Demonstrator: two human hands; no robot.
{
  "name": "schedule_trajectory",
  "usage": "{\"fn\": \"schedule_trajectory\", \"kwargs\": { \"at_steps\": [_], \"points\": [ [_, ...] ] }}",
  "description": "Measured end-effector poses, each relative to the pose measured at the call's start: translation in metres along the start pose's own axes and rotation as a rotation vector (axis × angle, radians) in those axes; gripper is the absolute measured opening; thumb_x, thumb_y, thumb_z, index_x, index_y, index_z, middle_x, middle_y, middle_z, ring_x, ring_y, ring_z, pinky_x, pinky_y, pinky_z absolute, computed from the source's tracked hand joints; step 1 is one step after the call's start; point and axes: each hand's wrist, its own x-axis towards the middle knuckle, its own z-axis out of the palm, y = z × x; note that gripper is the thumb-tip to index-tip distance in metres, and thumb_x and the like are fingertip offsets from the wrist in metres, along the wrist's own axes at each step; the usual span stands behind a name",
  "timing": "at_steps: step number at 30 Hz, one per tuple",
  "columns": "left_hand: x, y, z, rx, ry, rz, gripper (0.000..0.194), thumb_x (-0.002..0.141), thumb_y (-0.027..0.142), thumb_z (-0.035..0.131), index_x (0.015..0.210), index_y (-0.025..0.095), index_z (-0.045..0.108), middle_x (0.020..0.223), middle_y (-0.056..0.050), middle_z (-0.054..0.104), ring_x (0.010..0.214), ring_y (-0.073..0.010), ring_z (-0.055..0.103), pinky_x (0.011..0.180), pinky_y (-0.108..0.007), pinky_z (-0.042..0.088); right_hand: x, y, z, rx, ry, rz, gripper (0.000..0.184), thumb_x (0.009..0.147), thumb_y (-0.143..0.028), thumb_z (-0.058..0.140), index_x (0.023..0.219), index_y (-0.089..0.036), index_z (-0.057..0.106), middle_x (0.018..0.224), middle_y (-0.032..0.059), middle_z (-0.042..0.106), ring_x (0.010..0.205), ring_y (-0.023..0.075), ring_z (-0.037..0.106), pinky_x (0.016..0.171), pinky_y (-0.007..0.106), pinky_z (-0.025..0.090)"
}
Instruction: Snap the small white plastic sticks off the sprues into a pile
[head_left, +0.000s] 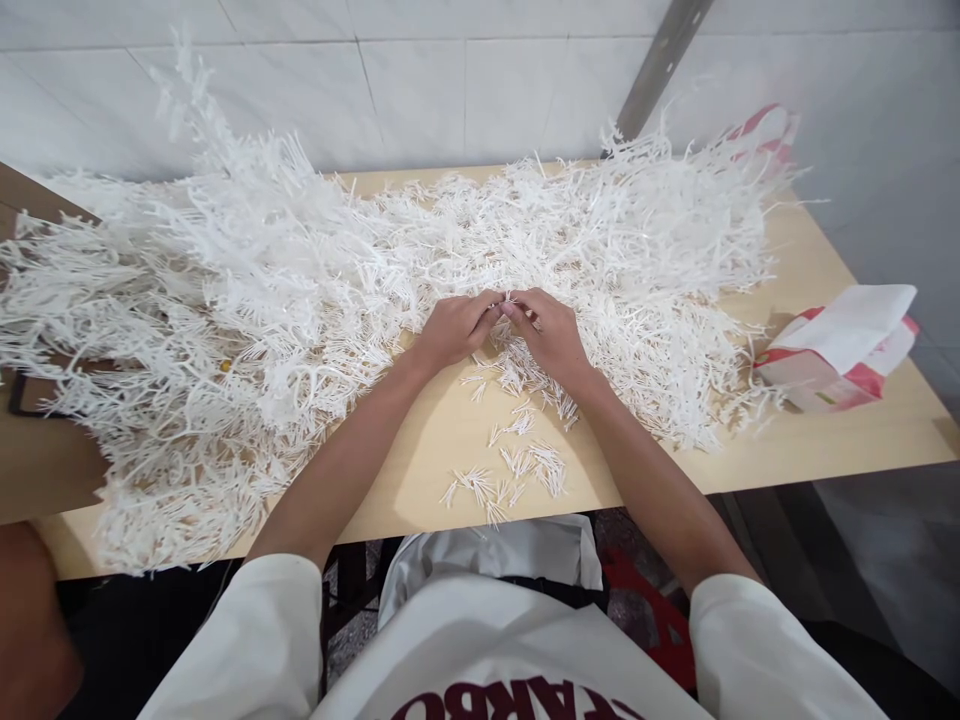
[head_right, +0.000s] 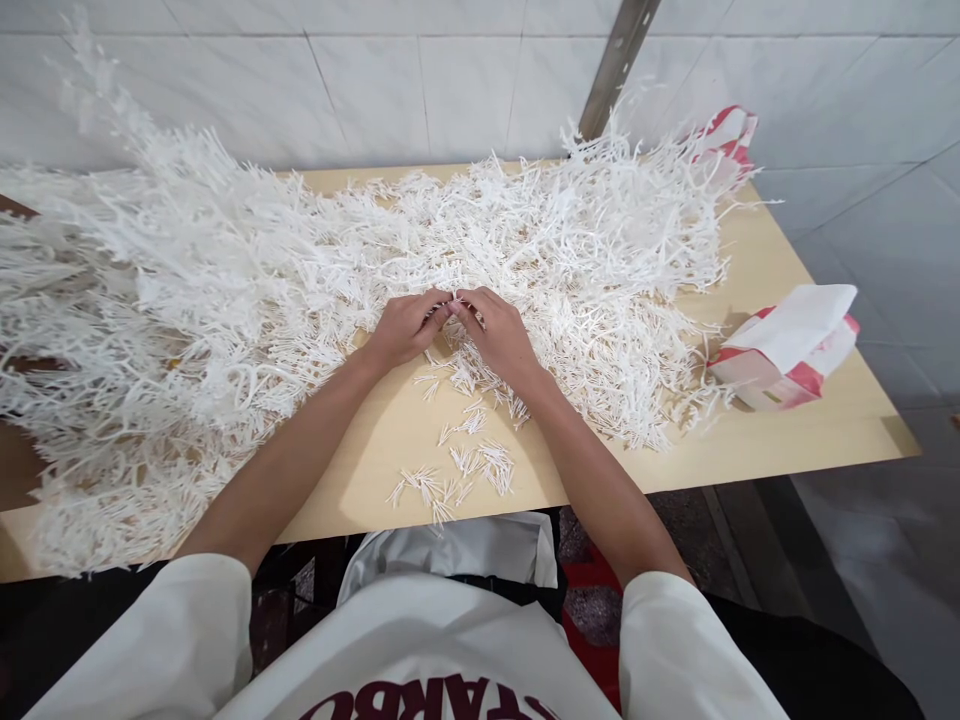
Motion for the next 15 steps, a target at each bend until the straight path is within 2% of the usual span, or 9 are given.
{"fn": "schedule_trajectory", "kwargs": {
  "at_steps": [3,7,11,15],
  "points": [
    [0.0,0.002,-0.002,-0.018,-0.021,-0.019,0.04,0.099,0.043,0.024,0.102,0.02,0.056,0.072,-0.002,0.066,0.064,-0.0134,0.061,0.061,-0.025,0.04,0.0,0.002,0.0,-0.028,0.038,-0.006,0.029,0.094,-0.045,0.044,0.095,-0.025,0.064,0.089,0.0014,0.069,0.08,0.0143,0.063,0.075,0.03,0.049],
    [0.001,0.003,-0.002,-0.029,0.007,-0.022,0.039,0.099,0.043,0.025,0.099,0.02,0.056,0.071,-0.001,0.065,0.062,-0.0116,0.06,0.06,-0.024,0.039,-0.001,-0.002,-0.001,-0.064,0.06,-0.009,0.024,0.094,-0.04,0.045,0.09,-0.023,0.061,0.084,0.0018,0.066,0.075,0.0134,0.06,0.069,0.028,0.047],
    [0.0,0.003,0.005,0.077,0.05,0.001,0.036,0.097,0.043,0.033,0.093,0.02,0.06,0.068,-0.001,0.066,0.059,-0.0121,0.059,0.057,-0.024,0.037,0.0,-0.006,-0.002,-0.159,0.042,0.006,0.011,0.085,-0.028,0.051,0.076,-0.022,0.053,0.073,0.0001,0.059,0.066,0.0123,0.052,0.062,0.028,0.04],
    [-0.001,0.001,0.014,0.136,0.087,0.022,0.035,0.095,0.041,0.036,0.085,0.02,0.062,0.059,-0.001,0.064,0.053,-0.0116,0.056,0.054,-0.024,0.035,0.0,-0.006,-0.001,-0.201,-0.014,0.045,0.015,0.077,-0.022,0.052,0.065,-0.022,0.043,0.065,-0.0022,0.05,0.06,0.0114,0.043,0.057,0.028,0.033]
  ]
}}
